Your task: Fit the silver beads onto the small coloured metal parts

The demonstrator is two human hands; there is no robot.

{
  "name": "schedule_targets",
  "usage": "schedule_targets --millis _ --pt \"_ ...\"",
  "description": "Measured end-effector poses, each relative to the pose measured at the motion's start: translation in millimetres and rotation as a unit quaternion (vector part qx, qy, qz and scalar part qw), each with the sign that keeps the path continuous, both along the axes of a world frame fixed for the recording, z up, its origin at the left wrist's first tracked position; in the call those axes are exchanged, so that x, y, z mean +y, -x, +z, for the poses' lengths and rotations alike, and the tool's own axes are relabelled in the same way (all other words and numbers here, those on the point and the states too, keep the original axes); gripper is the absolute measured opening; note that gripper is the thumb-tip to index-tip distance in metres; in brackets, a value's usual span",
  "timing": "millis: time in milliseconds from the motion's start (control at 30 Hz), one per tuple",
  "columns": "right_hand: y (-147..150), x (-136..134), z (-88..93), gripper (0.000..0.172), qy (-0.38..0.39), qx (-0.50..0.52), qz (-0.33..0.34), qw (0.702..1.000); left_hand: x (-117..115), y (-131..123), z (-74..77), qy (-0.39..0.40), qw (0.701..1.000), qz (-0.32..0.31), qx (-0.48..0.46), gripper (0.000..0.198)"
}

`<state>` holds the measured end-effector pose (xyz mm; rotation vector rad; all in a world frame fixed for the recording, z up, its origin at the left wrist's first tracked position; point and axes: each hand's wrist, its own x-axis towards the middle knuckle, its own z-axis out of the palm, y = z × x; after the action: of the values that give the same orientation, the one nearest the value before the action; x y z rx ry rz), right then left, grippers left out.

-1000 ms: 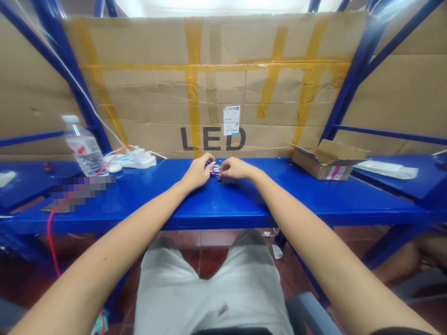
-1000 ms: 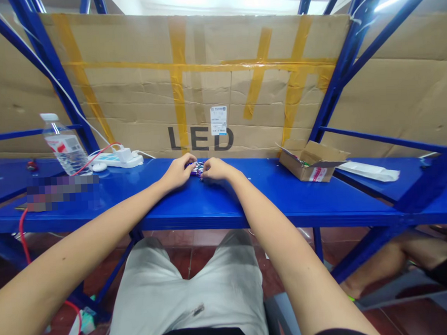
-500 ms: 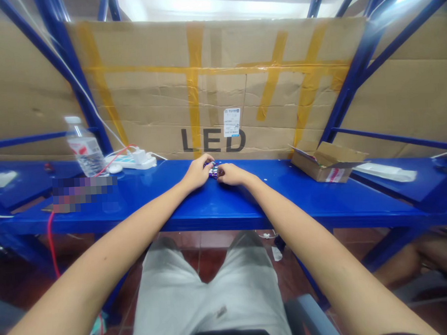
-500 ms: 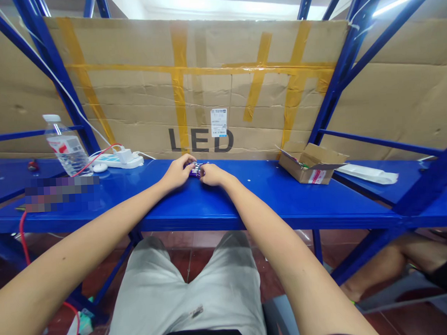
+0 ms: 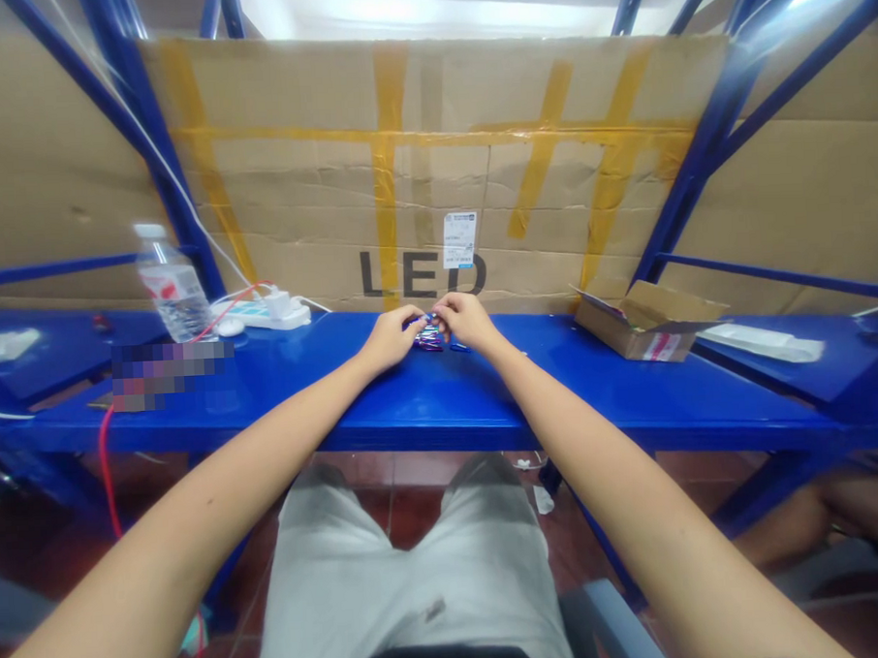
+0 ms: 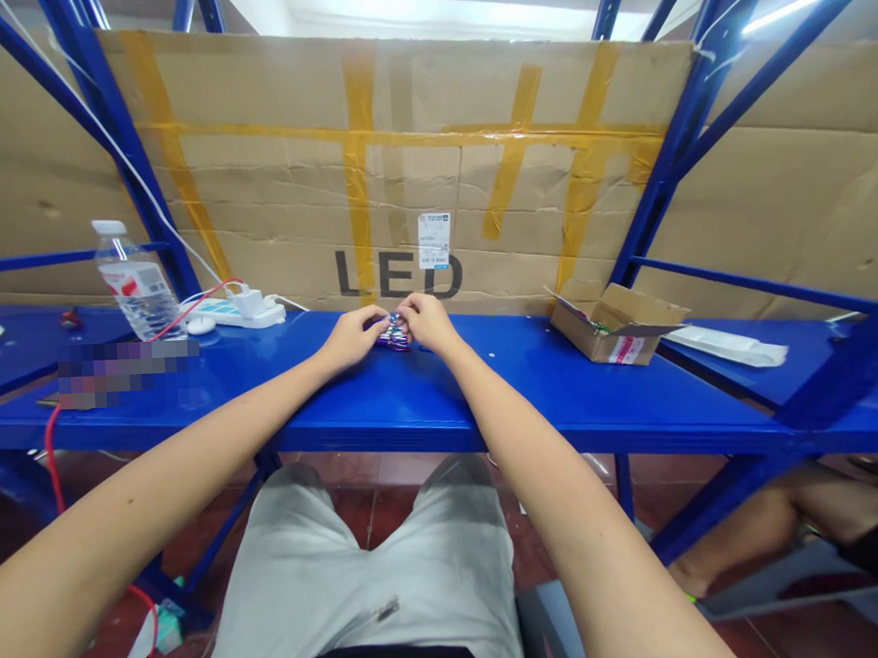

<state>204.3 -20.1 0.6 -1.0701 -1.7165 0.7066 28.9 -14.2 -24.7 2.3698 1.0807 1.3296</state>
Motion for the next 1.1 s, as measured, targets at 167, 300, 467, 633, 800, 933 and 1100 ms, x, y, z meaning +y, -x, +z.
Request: schedule_targets --millis 167,300,467,633,800,933,1100 --pt "-0.2 -1.6 -2.9 0.016 -0.022 -0.016 -0.006 1.0 -1.5 1.0 -1.5 0.028 0.999 -0.024 0.016 0.023" --pt "-3.5 -1.7 -1.4 0.015 -0.029 -0.039 0.004 0.999 -0.7 2.0 -2.6 0.033 0.999 -0.036 0.016 0.026" --pt "-9.1 -1.8 -0.6 0.029 -0.104 -0.204 0.005 0.973 6.0 0.8 -4.2 0.034 0.999 -0.03 0.014 0.032" --pt "-10.9 -3.3 -1.8 0.023 -0.134 -0.292 0.018 0.947 10.1 1.6 -3.9 0.065 0.997 -0.003 0.044 0.036" --pt "-13.5 -3.8 -3.1 0.017 -0.173 -0.358 0.036 0.917 4.7 3.7 -1.5 0.052 0.995 0.008 0.082 0.031" --pt "-15.8 -2.1 -3.6 0.018 -0.197 -0.358 0.07 0.91 1.1 5.7 -1.3 0.025 0.993 0.01 0.111 0.025" --pt "-16.6 -1.0 -2.7 0.022 -0.133 -0.266 0.105 0.949 -5.6 7.0 0.1 -0.061 0.983 0.037 0.169 0.02"
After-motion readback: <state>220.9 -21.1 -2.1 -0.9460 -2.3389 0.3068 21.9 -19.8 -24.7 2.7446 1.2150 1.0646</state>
